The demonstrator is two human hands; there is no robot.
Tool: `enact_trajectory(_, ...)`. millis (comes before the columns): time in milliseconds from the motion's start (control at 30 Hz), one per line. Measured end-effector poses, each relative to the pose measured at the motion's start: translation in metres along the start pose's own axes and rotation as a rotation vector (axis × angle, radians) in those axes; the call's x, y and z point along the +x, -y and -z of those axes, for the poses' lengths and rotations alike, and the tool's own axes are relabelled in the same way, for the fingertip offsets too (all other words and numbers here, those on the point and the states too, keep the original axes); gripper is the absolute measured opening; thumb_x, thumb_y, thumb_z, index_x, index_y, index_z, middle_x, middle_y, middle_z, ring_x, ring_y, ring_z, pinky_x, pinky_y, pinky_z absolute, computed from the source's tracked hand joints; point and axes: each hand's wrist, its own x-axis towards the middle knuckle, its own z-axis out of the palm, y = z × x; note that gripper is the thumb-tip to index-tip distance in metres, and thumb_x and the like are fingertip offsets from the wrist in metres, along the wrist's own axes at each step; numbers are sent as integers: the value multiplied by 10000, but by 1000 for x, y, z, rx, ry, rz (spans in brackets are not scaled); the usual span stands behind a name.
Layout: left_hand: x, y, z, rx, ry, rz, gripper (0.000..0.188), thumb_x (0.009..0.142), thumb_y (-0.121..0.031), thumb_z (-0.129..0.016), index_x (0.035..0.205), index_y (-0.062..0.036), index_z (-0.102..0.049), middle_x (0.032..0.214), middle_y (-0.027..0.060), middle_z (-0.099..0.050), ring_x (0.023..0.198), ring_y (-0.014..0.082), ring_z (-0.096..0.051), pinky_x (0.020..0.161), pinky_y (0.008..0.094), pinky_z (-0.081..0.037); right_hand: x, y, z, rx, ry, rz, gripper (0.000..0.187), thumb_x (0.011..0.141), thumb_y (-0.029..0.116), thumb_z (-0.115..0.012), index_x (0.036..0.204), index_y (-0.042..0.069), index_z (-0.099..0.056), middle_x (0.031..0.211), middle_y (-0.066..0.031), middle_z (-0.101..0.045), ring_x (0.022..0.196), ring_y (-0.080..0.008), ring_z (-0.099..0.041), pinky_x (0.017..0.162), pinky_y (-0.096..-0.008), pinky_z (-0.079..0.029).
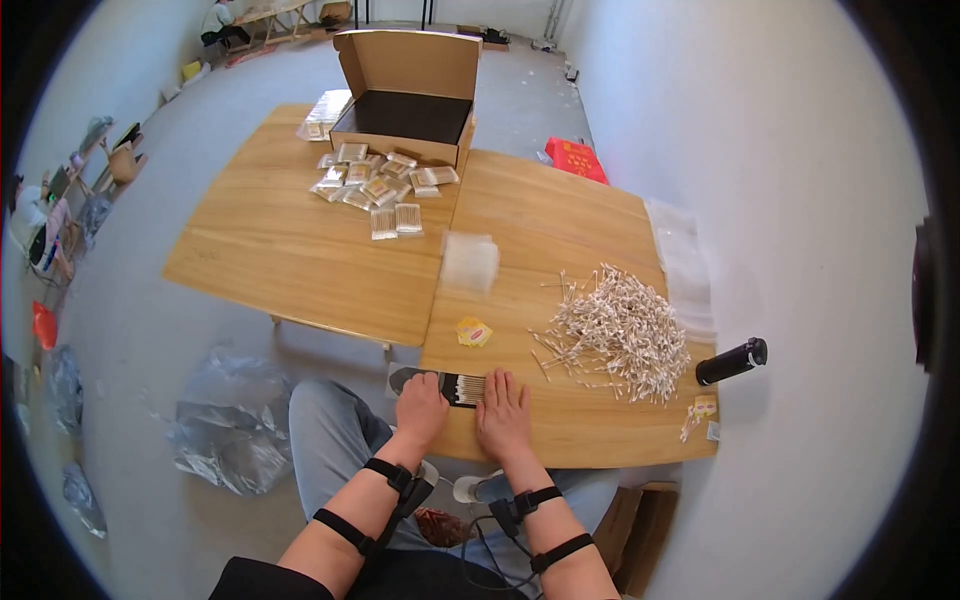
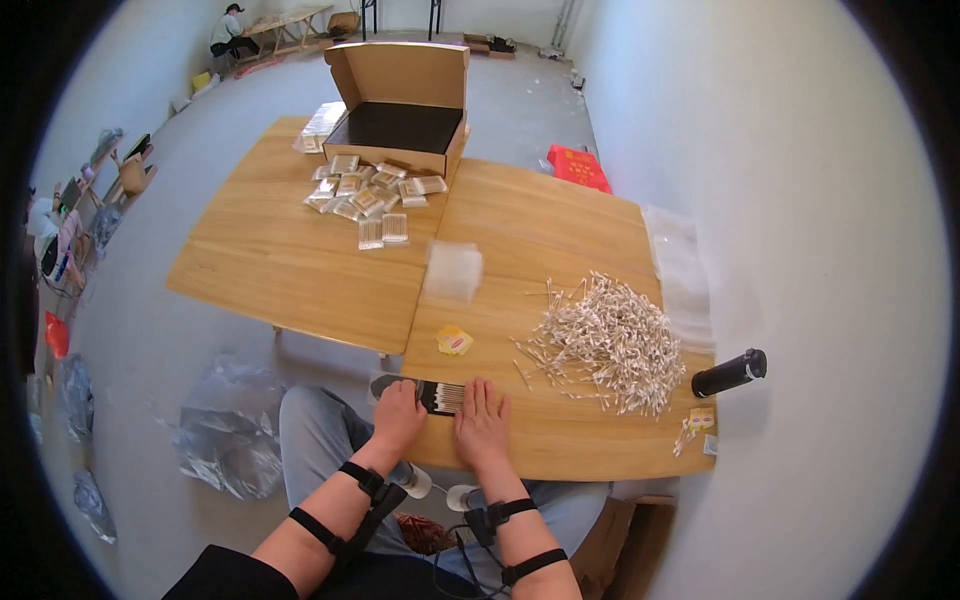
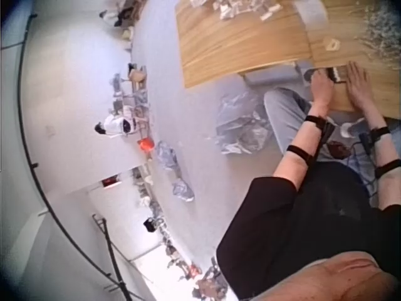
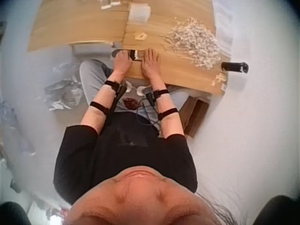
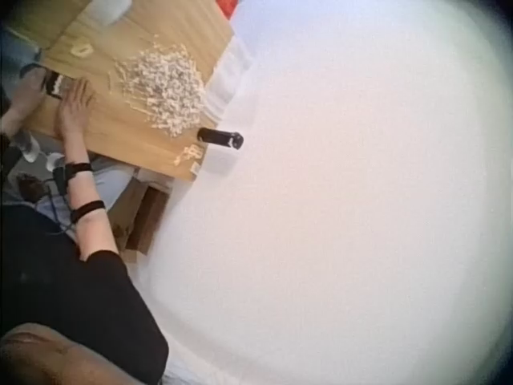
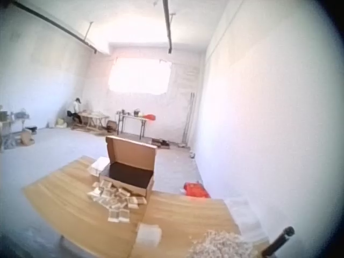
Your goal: Group multiple cotton swabs together and insert them into small plastic bags.
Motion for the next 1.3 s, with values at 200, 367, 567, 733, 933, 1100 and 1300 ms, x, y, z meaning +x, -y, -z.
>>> enact_trajectory(200, 10, 8, 0, -68, 29, 24, 179, 704, -34, -617, 858, -10, -528, 803, 187, -599, 775, 376, -599, 681, 480, -490, 1, -1, 2, 12, 18, 40, 577, 969, 303, -411, 1461, 16, -312, 1525, -154, -319, 1432, -286, -260, 1163, -512, -136)
enact_trajectory(367, 7, 12, 8, -320, 39, 168, 106, 732, -37, -616, 805, -24, -541, 717, 165, -605, 712, 350, -617, 651, 449, -488, 7, 2, 3, 16, 66, 101, 587, 973, 319, -404, 1467, 19, -301, 1536, -139, -304, 1438, -273, -252, 1173, -495, -123)
enact_trajectory(567, 6, 15, 12, -446, 109, 264, 132, 742, -76, -657, 783, -32, -540, 715, 140, -608, 684, 313, -613, 629, 392, -497, 14, 18, -4, -38, 64, 120, 591, 974, 344, -396, 1469, 36, -304, 1546, -118, -293, 1440, -255, -250, 1173, -505, -117)
enact_trajectory(733, 1, 14, 8, -425, 30, 183, 125, 741, -65, -650, 780, -35, -535, 695, 136, -584, 685, 324, -600, 627, 399, -495, 16, 30, -10, -38, 44, 89, 593, 967, 335, -413, 1467, 33, -305, 1543, -120, -300, 1440, -254, -249, 1167, -513, -127)
enact_trajectory(933, -2, 13, 7, -321, -68, 21, 80, 780, -55, -631, 797, -47, -553, 728, 148, -580, 687, 338, -590, 611, 404, -479, 17, 43, -15, -17, 17, 70, 606, 958, 331, -434, 1464, 24, -305, 1532, -132, -316, 1435, -261, -259, 1162, -521, -129)
enact_trajectory(1100, 15, 38, 9, -368, -241, 44, 119, 792, -72, -627, 895, -45, -574, 750, 154, -591, 725, 365, -586, 647, 446, -478, 13, 37, -19, -10, 22, 50, 626, 950, 342, -449, 1464, 17, -302, 1526, -153, -318, 1432, -278, -263, 1161, -528, -123)
enact_trajectory(1300, 24, 67, -9, -371, -340, 243, 201, 885, -168, -612, 1022, -27, -573, 787, 170, -627, 747, 362, -612, 678, 445, -486, 16, 46, -6, -12, 72, 66, 670, 950, 389, -440, 1470, -1, -280, 1533, -175, -293, 1440, -297, -234, 1170, -518, -91)
